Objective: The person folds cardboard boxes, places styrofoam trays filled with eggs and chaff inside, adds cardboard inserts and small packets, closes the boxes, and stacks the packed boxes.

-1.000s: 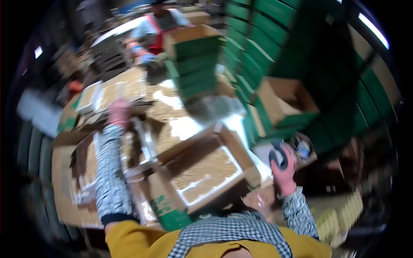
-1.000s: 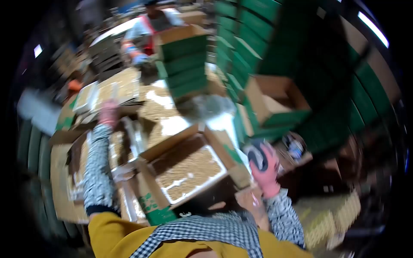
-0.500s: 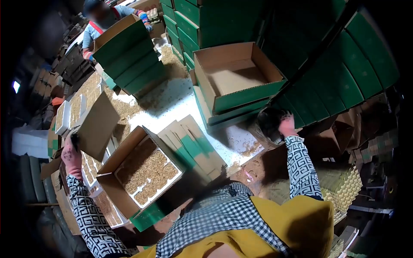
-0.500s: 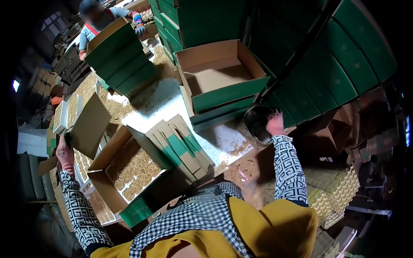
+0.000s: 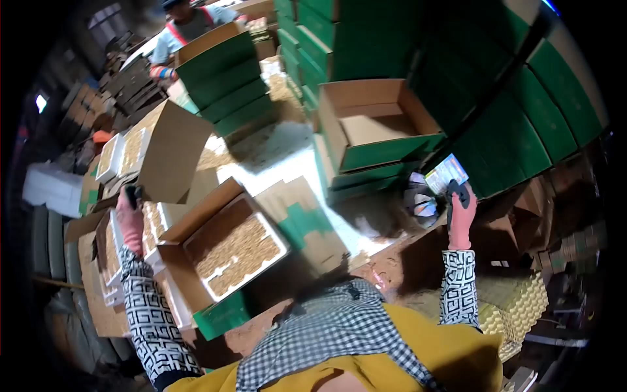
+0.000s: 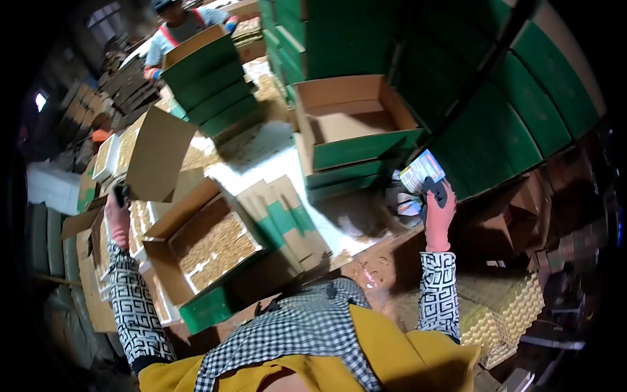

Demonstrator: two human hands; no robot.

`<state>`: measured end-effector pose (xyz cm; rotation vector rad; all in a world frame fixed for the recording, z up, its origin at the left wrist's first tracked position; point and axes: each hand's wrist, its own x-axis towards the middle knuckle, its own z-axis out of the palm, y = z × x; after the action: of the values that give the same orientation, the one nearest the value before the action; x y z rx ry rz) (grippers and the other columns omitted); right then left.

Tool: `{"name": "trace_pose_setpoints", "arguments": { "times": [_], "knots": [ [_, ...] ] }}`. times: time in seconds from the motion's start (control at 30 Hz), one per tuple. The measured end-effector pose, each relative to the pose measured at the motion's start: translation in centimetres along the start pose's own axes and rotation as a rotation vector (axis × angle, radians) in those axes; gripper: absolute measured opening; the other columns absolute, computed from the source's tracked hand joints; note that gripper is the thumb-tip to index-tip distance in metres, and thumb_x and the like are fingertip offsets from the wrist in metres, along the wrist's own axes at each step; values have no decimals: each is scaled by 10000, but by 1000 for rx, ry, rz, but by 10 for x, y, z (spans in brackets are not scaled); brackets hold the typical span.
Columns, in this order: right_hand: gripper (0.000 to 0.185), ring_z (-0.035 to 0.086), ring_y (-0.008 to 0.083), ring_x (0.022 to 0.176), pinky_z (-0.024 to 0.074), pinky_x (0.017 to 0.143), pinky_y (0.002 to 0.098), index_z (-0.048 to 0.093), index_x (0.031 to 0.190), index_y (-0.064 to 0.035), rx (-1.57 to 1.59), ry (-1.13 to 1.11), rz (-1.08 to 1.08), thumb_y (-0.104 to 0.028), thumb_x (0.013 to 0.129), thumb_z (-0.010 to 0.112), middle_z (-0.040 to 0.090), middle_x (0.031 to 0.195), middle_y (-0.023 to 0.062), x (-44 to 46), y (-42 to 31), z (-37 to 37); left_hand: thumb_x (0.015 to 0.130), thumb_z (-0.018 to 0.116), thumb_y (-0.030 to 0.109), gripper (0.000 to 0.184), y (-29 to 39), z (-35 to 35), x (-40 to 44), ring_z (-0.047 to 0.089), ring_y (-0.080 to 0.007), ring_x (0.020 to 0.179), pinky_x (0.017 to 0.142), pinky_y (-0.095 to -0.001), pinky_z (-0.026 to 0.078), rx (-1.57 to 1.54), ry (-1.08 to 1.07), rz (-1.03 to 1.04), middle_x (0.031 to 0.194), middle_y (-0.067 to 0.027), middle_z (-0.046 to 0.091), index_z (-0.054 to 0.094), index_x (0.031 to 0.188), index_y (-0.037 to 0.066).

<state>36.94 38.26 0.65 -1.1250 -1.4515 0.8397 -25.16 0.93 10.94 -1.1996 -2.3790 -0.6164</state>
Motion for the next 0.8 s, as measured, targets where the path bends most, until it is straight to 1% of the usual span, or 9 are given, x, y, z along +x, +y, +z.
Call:
{"name": "trace_pose_setpoints", "arguments": {
  "times": [0.03, 0.1, 0.2, 0.3, 0.33, 0.37, 0.5, 0.57, 0.8],
  "knots": [
    [338, 564, 192, 1073, 438, 929, 296, 584, 1162, 28, -332, 89, -224, -94, 852, 640, 591, 1207, 123, -9, -7, 17, 868, 564, 49, 154, -9, 2, -4, 591, -397, 842, 719, -432, 472, 6, 6, -26, 900, -213, 610, 549, 1018, 16],
    [345, 566, 183, 1061, 437, 927, 289, 562, 1189, 20, 222, 59, 316, -149, 895, 623, 589, 1210, 109, -20, -58, 54, 859, 569, 51, 166, -12, -1, -11, 593, -391, 838, 711, -434, 472, -51, 1, 110, 902, -209, 608, 556, 1023, 22],
    [399, 551, 219, 1117, 437, 972, 353, 481, 1271, 31, 813, -507, -50, -173, 940, 570, 553, 1250, 143, -80, -120, 116, 853, 580, 75, 299, -33, 10, -30, 590, -388, 867, 720, -453, 466, -23, 76, -44, 923, -203, 610, 527, 1144, 31],
    [457, 399, 375, 1293, 292, 1089, 468, 535, 1170, -22, 275, -1110, -518, -252, 810, 698, 471, 1343, 200, -135, -177, 225, 840, 588, 71, 226, -13, 1, -43, 591, -395, 841, 719, -446, 481, -134, 128, -24, 908, -197, 610, 530, 1052, 24],
    [452, 409, 377, 1277, 288, 1087, 486, 575, 1092, -41, -326, -1185, -968, -359, 793, 693, 484, 1327, 208, -146, -173, 267, 816, 607, 67, 215, 10, -12, -46, 594, -398, 819, 718, -444, 483, -99, 188, 56, 882, -190, 612, 542, 1016, 23],
    [471, 422, 385, 1261, 283, 1085, 500, 579, 1073, -52, -765, -1185, -1192, -427, 801, 661, 503, 1306, 214, -154, -171, 282, 778, 634, 62, 224, 9, -13, -52, 600, -388, 793, 710, -436, 488, -81, 148, 86, 866, -180, 620, 553, 983, 27],
    [590, 436, 385, 1245, 306, 1062, 511, 535, 1235, -62, -17, -812, -673, -253, 728, 770, 519, 1275, 204, -137, -213, 267, 697, 677, 71, 347, 14, -41, -86, 624, -333, 889, 777, -435, 507, 47, 220, 478, 1010, -146, 622, 575, 1028, 43],
    [632, 435, 388, 1237, 324, 1050, 500, 521, 1254, -78, -170, -577, -994, -208, 692, 779, 499, 1301, 182, -127, -238, 274, 687, 672, 60, 329, 25, -55, -101, 620, -337, 950, 828, -446, 506, 39, 159, 567, 1066, -145, 612, 596, 1007, 38],
    [445, 590, 260, 1005, 464, 863, 408, 653, 1068, -165, -217, -854, -1343, -86, 632, 689, 625, 1078, 35, -132, -216, 278, 677, 672, 109, 279, 34, -72, -148, 621, -325, 975, 828, -443, 514, -36, 88, 613, 1079, -138, 626, 634, 949, 57]
  ]
}}
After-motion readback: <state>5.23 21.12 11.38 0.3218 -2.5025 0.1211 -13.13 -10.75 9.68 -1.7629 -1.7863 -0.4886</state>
